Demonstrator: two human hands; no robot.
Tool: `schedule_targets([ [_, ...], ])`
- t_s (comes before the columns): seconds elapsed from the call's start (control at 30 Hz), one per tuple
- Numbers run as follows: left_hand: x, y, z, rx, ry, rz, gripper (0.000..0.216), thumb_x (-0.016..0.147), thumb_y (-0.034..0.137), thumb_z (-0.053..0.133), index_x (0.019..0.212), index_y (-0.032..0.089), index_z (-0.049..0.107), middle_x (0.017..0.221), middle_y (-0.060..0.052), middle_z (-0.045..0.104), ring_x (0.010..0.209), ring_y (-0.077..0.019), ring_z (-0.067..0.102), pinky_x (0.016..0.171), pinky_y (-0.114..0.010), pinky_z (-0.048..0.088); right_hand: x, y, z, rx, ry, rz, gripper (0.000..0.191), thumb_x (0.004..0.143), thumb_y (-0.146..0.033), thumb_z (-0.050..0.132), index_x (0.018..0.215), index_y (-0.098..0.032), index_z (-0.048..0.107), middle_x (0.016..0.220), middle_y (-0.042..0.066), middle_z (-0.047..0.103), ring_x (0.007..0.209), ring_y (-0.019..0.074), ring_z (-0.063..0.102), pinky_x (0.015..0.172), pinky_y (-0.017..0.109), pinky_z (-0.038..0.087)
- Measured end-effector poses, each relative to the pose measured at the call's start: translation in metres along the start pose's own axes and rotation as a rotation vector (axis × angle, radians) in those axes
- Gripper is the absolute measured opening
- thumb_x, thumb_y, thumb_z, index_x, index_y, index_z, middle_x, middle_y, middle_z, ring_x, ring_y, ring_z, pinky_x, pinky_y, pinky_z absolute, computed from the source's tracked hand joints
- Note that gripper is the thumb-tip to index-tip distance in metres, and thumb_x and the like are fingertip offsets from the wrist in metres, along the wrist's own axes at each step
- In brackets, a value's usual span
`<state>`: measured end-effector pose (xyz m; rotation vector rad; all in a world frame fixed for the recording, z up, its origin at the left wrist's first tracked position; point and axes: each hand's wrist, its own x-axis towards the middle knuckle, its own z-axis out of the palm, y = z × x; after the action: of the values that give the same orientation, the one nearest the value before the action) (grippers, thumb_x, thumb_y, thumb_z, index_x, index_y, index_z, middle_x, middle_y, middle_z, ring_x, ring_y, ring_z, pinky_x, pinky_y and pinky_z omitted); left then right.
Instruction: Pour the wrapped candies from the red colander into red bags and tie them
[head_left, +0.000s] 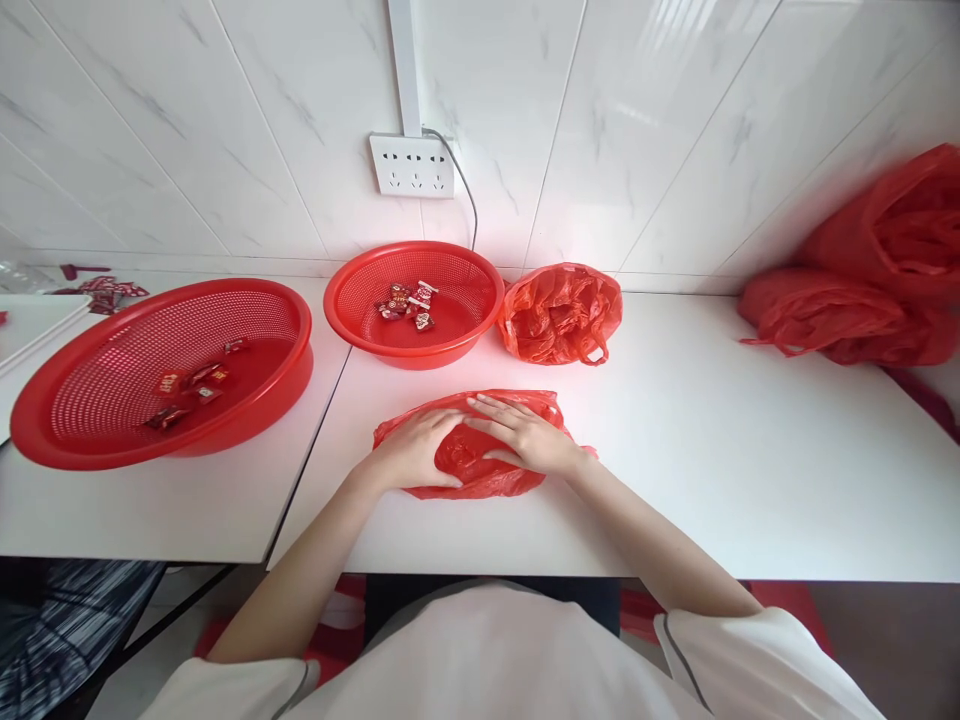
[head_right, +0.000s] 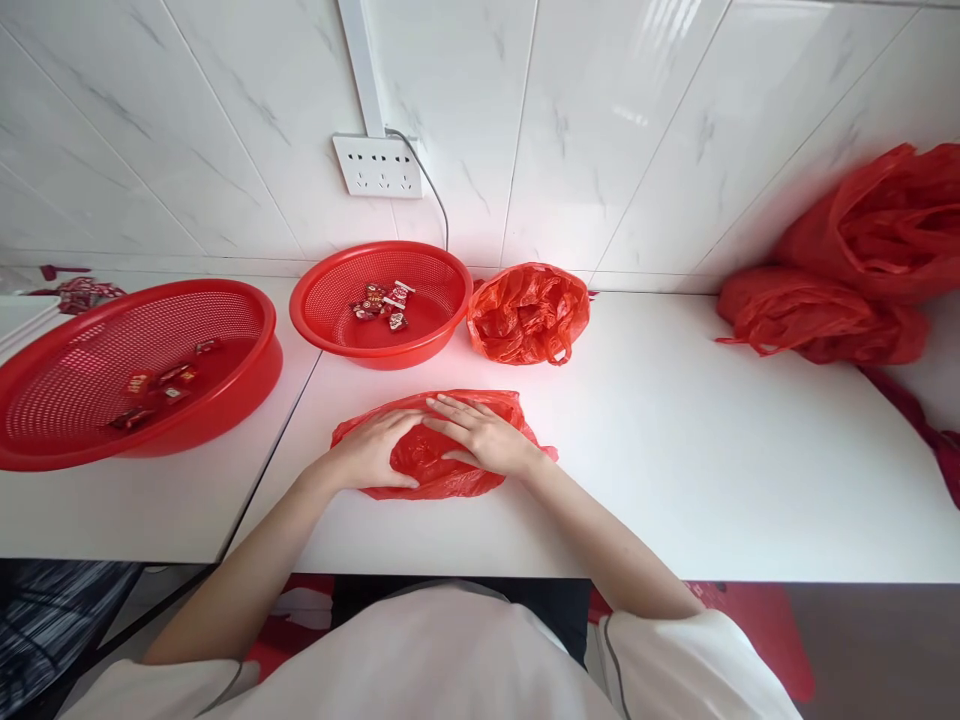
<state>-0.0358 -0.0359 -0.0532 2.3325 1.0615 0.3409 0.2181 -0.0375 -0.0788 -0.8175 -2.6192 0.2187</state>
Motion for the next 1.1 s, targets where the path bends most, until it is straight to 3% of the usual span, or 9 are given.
schedule_targets([
  [0.13, 0.007, -0.027, 0.001, -0.279, -0.009, -0.056, 0.088, 0.055, 0.035, 0.084, 0.135, 0.027, 0.047, 0.139, -0.009, 0.05, 0.127, -0.0307, 0.047, 0.105, -0.044, 0.039, -0.002, 0.023, 0.017, -0.058, -0.099, 0.213, 0.074, 0.093, -0.056, 0.04, 0.152, -0.019, 0.015, 0.155, 0.013, 0.026, 0.144, 0.0296, 0.023, 0.115, 0.057, 0.021],
  [0.23, 0.014, -0.038, -0.002, -0.567, 0.003, -0.088, 0.06, 0.065, 0.039, 0.078, 0.12, 0.022, 0.061, 0.132, -0.009, 0.057, 0.127, -0.0289, 0.048, 0.108, -0.043, 0.035, -0.005, 0.033, 0.023, -0.039, -0.128, 0.276, 0.082, 0.089, -0.063, 0.04, 0.152, -0.017, 0.016, 0.158, 0.013, 0.012, 0.146, 0.0312, 0.008, 0.117, 0.056, 0.012],
  [0.33, 0.025, -0.042, -0.007, -0.903, 0.115, -0.181, 0.036, 0.078, 0.045, 0.066, 0.1, 0.017, 0.069, 0.113, -0.012, 0.068, 0.113, -0.0256, 0.06, 0.104, -0.039, 0.04, -0.004, 0.032, 0.019, 0.036, -0.117, 0.309, 0.083, 0.089, -0.062, 0.043, 0.152, -0.016, 0.017, 0.158, 0.013, 0.015, 0.146, 0.0306, 0.011, 0.118, 0.051, 0.018],
  [0.47, 0.038, -0.042, -0.021, -1.366, 0.178, -0.538, 0.067, 0.079, 0.07, 0.047, 0.104, 0.01, 0.064, 0.077, -0.014, 0.071, 0.065, -0.0217, 0.069, 0.065, -0.033, 0.056, -0.001, 0.019, 0.008, 0.127, -0.084, 0.333, 0.066, 0.09, -0.046, 0.052, 0.145, -0.014, 0.036, 0.146, 0.017, 0.042, 0.133, 0.0338, 0.043, 0.109, 0.048, 0.037],
  [0.57, 0.046, -0.04, -0.035, -1.601, 0.231, -0.692, 0.077, 0.076, 0.075, 0.046, 0.104, 0.004, 0.061, 0.08, -0.019, 0.071, 0.06, -0.0213, 0.068, 0.057, -0.029, 0.057, 0.0, 0.006, -0.01, 0.147, -0.071, 0.307, 0.041, 0.092, -0.027, 0.05, 0.132, -0.017, 0.055, 0.142, 0.014, 0.048, 0.126, 0.0321, 0.051, 0.104, 0.044, 0.045],
  [0.63, 0.051, -0.039, -0.041, -1.688, 0.383, -0.659, 0.061, 0.08, 0.061, 0.056, 0.105, 0.005, 0.058, 0.089, -0.021, 0.071, 0.076, -0.0233, 0.071, 0.065, -0.027, 0.059, 0.002, -0.004, -0.029, 0.18, -0.052, 0.279, 0.036, 0.093, -0.023, 0.047, 0.127, -0.021, 0.059, 0.144, 0.009, 0.047, 0.127, 0.0285, 0.05, 0.102, 0.041, 0.047],
  [0.73, 0.058, -0.04, -0.043, -1.669, 0.621, -0.564, 0.035, 0.081, 0.034, 0.059, 0.106, 0.01, 0.056, 0.093, -0.018, 0.07, 0.09, -0.0256, 0.071, 0.071, -0.027, 0.059, 0.005, -0.02, -0.061, 0.276, 0.036, 0.269, 0.031, 0.095, -0.026, 0.045, 0.121, -0.024, 0.063, 0.127, 0.005, 0.063, 0.113, 0.0223, 0.061, 0.095, 0.037, 0.051],
  [0.9, 0.063, -0.05, -0.036, -1.756, 0.606, -0.43, 0.024, 0.075, 0.013, 0.051, 0.097, 0.009, 0.06, 0.094, -0.013, 0.07, 0.087, -0.0215, 0.07, 0.073, -0.026, 0.06, 0.017, -0.033, -0.092, 0.323, 0.207, 0.338, 0.027, 0.096, -0.029, 0.045, 0.11, -0.022, 0.066, 0.106, 0.004, 0.071, 0.091, 0.0176, 0.067, 0.081, 0.031, 0.053],
  [1.1, 0.063, -0.045, -0.012, -1.75, 0.687, -0.333, 0.013, 0.072, 0.009, 0.05, 0.077, 0.013, 0.062, 0.084, -0.008, 0.072, 0.083, -0.0189, 0.069, 0.08, -0.032, 0.058, 0.038, -0.033, -0.102, 0.249, 0.128, 0.308, 0.026, 0.096, -0.029, 0.045, 0.106, -0.023, 0.067, 0.1, 0.004, 0.072, 0.085, 0.0193, 0.067, 0.074, 0.032, 0.051],
])
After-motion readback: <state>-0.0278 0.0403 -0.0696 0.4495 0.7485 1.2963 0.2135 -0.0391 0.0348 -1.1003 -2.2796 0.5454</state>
